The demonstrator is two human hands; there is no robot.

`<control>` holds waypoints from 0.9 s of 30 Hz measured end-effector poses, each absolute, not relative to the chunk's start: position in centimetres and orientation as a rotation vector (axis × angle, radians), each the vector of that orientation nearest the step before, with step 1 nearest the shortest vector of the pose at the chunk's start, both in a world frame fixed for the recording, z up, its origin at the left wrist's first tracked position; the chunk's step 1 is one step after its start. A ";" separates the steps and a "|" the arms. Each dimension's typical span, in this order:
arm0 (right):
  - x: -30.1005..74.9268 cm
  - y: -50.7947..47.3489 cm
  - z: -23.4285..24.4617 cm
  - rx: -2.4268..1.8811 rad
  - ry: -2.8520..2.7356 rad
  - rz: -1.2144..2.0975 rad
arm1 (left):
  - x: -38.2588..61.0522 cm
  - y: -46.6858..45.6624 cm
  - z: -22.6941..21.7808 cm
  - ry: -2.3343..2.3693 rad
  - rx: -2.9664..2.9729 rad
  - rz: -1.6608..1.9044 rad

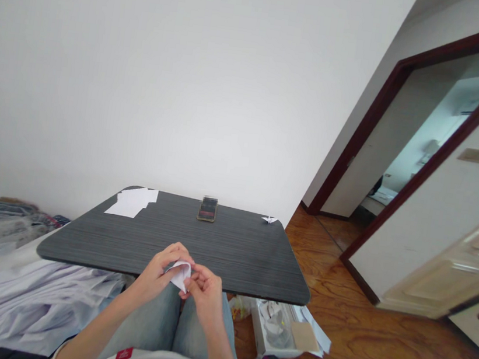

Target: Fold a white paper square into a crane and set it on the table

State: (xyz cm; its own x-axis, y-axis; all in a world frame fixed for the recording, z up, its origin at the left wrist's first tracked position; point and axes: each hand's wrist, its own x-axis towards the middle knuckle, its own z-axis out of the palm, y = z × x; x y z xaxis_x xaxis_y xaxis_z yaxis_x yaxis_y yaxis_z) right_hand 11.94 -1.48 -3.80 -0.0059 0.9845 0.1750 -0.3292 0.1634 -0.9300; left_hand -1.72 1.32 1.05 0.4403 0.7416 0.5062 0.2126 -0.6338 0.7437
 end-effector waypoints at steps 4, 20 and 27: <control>12.1 -1.5 -3.8 -0.807 -1.079 1.259 | -1.8 1.3 1.0 0.739 2.074 1.155; 11.5 -2.2 -2.5 -0.787 -1.078 1.159 | -1.3 1.3 0.6 0.729 1.903 1.382; 11.3 -2.6 -2.2 -0.787 -1.011 1.215 | -0.4 1.1 -0.3 0.706 1.789 1.490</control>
